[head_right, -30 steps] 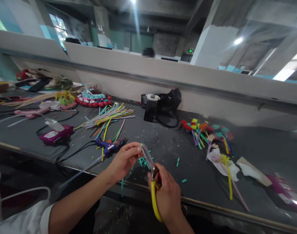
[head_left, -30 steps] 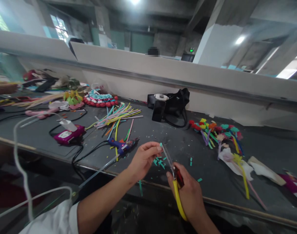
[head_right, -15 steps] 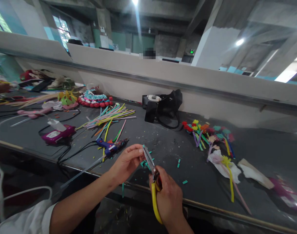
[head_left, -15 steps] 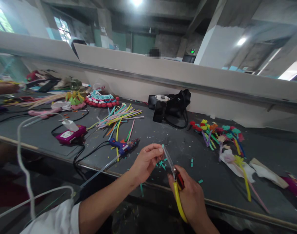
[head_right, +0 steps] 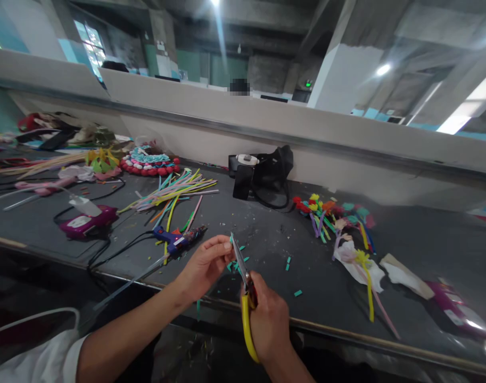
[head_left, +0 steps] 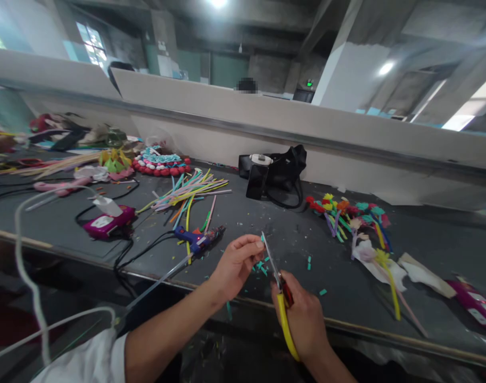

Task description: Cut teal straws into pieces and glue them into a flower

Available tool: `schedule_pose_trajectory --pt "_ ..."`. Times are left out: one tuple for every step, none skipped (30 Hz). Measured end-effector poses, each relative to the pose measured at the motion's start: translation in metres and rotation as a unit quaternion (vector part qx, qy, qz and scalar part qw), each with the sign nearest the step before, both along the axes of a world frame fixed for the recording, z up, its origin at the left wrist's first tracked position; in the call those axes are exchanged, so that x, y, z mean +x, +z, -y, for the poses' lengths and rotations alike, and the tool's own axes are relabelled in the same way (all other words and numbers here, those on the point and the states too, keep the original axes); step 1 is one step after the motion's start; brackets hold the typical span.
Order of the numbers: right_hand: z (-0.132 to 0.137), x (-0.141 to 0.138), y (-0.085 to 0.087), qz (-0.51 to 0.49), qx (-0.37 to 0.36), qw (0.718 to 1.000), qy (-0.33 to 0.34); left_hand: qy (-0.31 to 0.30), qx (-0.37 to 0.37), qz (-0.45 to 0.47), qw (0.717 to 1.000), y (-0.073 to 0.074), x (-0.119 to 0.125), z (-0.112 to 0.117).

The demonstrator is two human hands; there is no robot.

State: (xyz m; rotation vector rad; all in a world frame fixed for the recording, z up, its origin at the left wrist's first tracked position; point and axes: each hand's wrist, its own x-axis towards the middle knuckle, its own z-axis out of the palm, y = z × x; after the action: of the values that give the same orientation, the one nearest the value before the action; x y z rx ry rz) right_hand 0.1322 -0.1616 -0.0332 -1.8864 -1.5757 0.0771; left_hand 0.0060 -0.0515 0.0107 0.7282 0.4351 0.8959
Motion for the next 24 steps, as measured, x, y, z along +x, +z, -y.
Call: schedule_pose_trajectory --pt "-0.001 0.0 0.001 -0.011 0.002 1.0 0.002 -0.004 0.004 -0.006 1.0 0.001 0.0 0.0" --pt "-0.003 0.0 0.002 -0.024 0.009 1.0 0.004 -0.01 0.012 -0.018 1.0 0.001 -0.001 0.0" --pt "-0.005 0.001 0.003 -0.037 0.022 0.999 0.004 -0.018 0.024 -0.037 0.999 0.002 -0.001 0.001" --pt "-0.007 0.002 0.004 -0.049 0.043 0.998 0.001 -0.03 0.042 -0.062 0.997 0.002 -0.002 0.0" --pt "-0.008 0.003 0.006 -0.057 0.066 0.996 -0.005 -0.046 0.062 -0.091 0.993 0.002 -0.003 0.0" --pt "-0.01 0.004 0.008 -0.062 0.091 0.994 -0.015 -0.065 0.084 -0.119 0.987 0.002 -0.004 0.0" --pt "-0.012 0.005 0.01 -0.066 0.113 0.991 -0.024 -0.087 0.106 -0.144 0.98 0.001 -0.004 0.0" --pt "-0.013 0.006 0.012 -0.07 0.129 0.989 -0.029 -0.109 0.125 -0.167 0.972 0.001 -0.005 0.0" --pt "-0.014 0.007 0.013 -0.077 0.139 0.987 -0.028 -0.13 0.141 -0.189 0.963 -0.001 -0.005 0.0" --pt "-0.015 0.007 0.015 -0.086 0.142 0.986 -0.023 -0.146 0.155 -0.213 0.954 -0.002 -0.005 0.0" --pt "-0.015 0.007 0.015 -0.095 0.143 0.985 -0.016 -0.158 0.168 -0.238 0.944 -0.003 -0.004 0.001" --pt "-0.015 0.006 0.016 -0.099 0.142 0.985 -0.011 -0.165 0.183 -0.264 0.933 -0.005 -0.004 0.002" --pt "-0.015 0.006 0.016 -0.099 0.14 0.985 -0.006 -0.168 0.199 -0.286 0.922 -0.006 -0.003 0.003" --pt "-0.015 0.006 0.016 -0.094 0.14 0.986 -0.003 -0.167 0.216 -0.303 0.913 -0.007 -0.003 0.004" --pt "-0.015 0.006 0.016 -0.087 0.14 0.986 -0.002 -0.166 0.231 -0.314 0.906 -0.008 -0.002 0.004" --pt "-0.015 0.006 0.016 -0.081 0.14 0.987 0.0 -0.163 0.241 -0.319 0.902 -0.009 -0.002 0.005" --pt "-0.015 0.006 0.016 -0.077 0.141 0.987 0.0 -0.159 0.245 -0.319 0.902 -0.009 -0.002 0.005" --pt "-0.015 0.007 0.016 -0.074 0.14 0.987 0.002 -0.157 0.241 -0.313 0.905 -0.008 -0.002 0.005" --pt "-0.015 0.008 0.016 -0.073 0.14 0.987 0.004 -0.159 0.232 -0.305 0.91 -0.008 -0.002 0.005" --pt "-0.015 0.009 0.016 -0.074 0.139 0.987 0.008 -0.163 0.22 -0.297 0.915 -0.007 -0.002 0.004" --pt "-0.014 0.009 0.017 -0.077 0.138 0.987 0.013 -0.168 0.21 -0.289 0.919 -0.006 -0.003 0.003" --pt "-0.014 0.009 0.018 -0.081 0.138 0.987 0.018 -0.174 0.203 -0.284 0.921 -0.005 -0.003 0.002" --pt "-0.014 0.009 0.019 -0.087 0.138 0.986 0.021 -0.181 0.201 -0.283 0.92 -0.005 -0.003 0.001" --pt "-0.013 0.009 0.02 -0.092 0.138 0.986 0.021 -0.183 0.206 -0.285 0.918 -0.005 -0.003 0.001"
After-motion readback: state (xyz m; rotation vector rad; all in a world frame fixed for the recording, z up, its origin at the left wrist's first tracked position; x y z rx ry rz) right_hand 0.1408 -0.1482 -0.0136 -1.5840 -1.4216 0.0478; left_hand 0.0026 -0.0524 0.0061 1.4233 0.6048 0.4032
